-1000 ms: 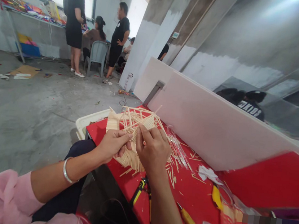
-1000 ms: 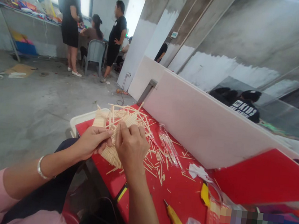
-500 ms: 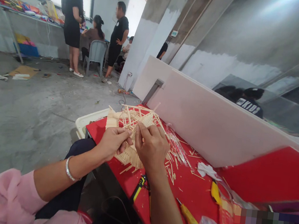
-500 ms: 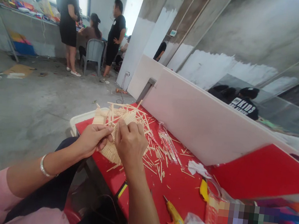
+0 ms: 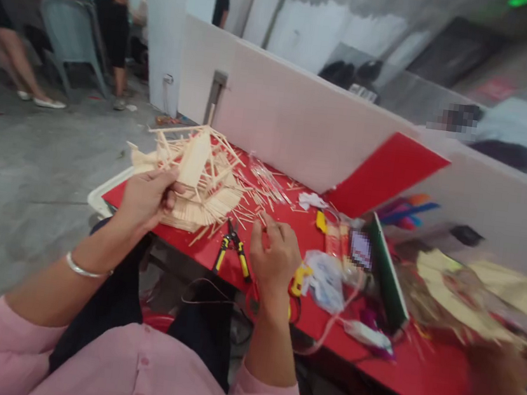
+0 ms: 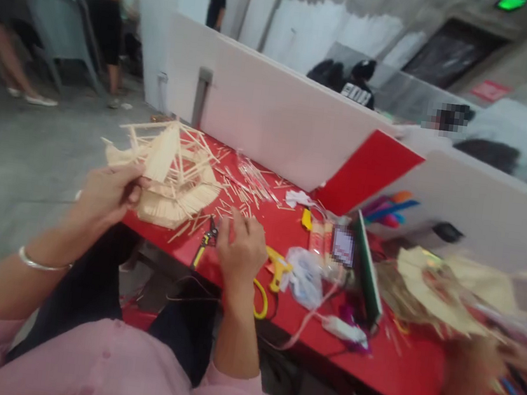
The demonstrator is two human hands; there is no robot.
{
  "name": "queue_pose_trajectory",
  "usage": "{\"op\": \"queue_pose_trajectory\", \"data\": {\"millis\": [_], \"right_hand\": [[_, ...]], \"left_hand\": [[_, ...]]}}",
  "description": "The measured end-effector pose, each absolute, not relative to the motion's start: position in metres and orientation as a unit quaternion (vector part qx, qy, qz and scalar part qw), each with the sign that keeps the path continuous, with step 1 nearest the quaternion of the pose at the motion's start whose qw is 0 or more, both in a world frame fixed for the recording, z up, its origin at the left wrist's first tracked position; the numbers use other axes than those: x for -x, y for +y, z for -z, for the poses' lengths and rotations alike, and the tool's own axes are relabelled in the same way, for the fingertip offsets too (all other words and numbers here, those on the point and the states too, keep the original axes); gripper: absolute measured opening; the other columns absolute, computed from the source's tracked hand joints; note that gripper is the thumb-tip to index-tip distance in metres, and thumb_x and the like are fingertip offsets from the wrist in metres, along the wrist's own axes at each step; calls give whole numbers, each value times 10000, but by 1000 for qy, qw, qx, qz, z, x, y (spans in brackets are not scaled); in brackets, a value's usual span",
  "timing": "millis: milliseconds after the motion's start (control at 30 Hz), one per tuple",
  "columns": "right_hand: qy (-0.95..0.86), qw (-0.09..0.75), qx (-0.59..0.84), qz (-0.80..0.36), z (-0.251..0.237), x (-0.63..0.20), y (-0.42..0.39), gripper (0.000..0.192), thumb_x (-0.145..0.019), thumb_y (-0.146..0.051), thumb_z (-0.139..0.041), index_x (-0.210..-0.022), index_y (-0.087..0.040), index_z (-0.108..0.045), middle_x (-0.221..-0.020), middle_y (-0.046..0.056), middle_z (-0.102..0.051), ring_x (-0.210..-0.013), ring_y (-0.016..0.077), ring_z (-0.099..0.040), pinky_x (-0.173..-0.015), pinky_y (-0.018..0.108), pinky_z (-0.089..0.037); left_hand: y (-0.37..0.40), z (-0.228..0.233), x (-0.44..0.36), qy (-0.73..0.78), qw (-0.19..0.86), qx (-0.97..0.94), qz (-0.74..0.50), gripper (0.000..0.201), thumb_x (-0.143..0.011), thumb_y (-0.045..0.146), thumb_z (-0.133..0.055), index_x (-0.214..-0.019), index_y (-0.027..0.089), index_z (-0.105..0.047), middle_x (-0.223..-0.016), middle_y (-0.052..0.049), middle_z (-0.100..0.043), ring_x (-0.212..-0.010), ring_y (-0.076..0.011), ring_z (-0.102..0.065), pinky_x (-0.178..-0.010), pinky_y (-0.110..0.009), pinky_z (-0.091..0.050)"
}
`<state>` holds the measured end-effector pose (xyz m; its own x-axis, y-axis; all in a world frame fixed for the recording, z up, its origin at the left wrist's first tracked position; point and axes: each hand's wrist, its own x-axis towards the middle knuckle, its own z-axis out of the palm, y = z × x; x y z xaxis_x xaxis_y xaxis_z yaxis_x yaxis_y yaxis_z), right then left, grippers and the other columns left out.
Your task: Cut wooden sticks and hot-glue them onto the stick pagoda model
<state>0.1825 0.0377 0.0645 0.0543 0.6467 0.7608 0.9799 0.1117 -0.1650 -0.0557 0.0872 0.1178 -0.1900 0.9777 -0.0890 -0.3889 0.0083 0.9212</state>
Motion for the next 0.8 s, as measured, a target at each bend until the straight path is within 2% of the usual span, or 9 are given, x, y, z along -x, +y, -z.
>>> {"op": "queue_pose_trajectory", "data": {"millis": [67, 133, 267, 367, 433, 500, 600, 667, 800], "right_hand": [[-555, 302, 749, 199, -37, -224, 16, 347, -897, -319, -503, -1123, -144, -700, -909, 114, -673, -816, 193, -602, -712, 289, -422], [-438, 181, 873, 116, -17, -257, -4, 417, -887, -347, -476, -1195, -132, -656, -1002, 155, -671, -866, 229, -622, -704, 312, -424], [-425, 126, 896, 34, 2, -291, -18, 445, -843, -381, -475, -1084, -69, -683, -884, 207, -693, -797, 305, -661, -635, 357, -439], [-446, 70, 891, -38, 8, -302, -8, 370, -785, -377, -510, -961, -112, -700, -799, 194, -702, -721, 331, -678, -579, 372, -443], [-437, 43, 896, -72, 11, -311, 0, 323, -782, -406, -485, -861, -162, -682, -786, 186, -699, -745, 350, -685, -599, 393, -464], [-427, 65, 896, -102, 11, -320, 3, 255, -776, -422, -467, -735, -227, -627, -738, 153, -686, -768, 352, -686, -641, 406, -486], [-420, 189, 883, -89, -1, -327, -6, 218, -734, -475, -513, -612, -294, -510, -624, 90, -635, -719, 345, -667, -622, 418, -491], [-399, 271, 875, -36, -20, -320, -17, 262, -702, -533, -557, -610, -299, -484, -587, 66, -607, -659, 335, -635, -571, 427, -469], [-434, 399, 806, 41, -73, -274, -23, 303, -743, -543, -542, -668, -250, -562, -587, 60, -585, -573, 272, -569, -519, 396, -418]], "left_hand": [[90, -118, 56, 448, 544, -321, -633, 216, -729, 165, -635, -519, 142, -591, -465, -1, -606, -300, -39, -403, -305, -161, -268], [90, -117, 56, 445, 544, -322, -635, 216, -727, 168, -639, -517, 145, -588, -484, -4, -618, -313, -40, -411, -309, -162, -278], [89, -112, 56, 446, 543, -314, -638, 242, -752, 210, -630, -523, 140, -594, -479, -8, -619, -310, -40, -409, -309, -163, -260], [91, -109, 57, 444, 548, -321, -632, 279, -753, 267, -647, -517, 125, -604, -419, -6, -574, -287, -41, -386, -316, -173, -260], [90, -108, 57, 440, 553, -323, -629, 290, -746, 300, -667, -522, 124, -611, -394, 0, -552, -288, -45, -393, -323, -175, -257], [88, -109, 57, 439, 553, -322, -631, 306, -753, 318, -670, -519, 129, -611, -365, 10, -522, -282, -48, -389, -325, -177, -255], [84, -107, 58, 442, 546, -331, -630, 313, -776, 323, -653, -530, 132, -622, -333, 23, -483, -269, -48, -372, -318, -178, -243], [83, -103, 58, 437, 542, -340, -632, 313, -782, 326, -646, -535, 136, -622, -328, 28, -472, -266, -48, -364, -313, -178, -237], [84, -97, 58, 425, 537, -348, -640, 302, -772, 341, -650, -545, 145, -614, -351, 32, -490, -280, -48, -382, -316, -173, -246]]}}
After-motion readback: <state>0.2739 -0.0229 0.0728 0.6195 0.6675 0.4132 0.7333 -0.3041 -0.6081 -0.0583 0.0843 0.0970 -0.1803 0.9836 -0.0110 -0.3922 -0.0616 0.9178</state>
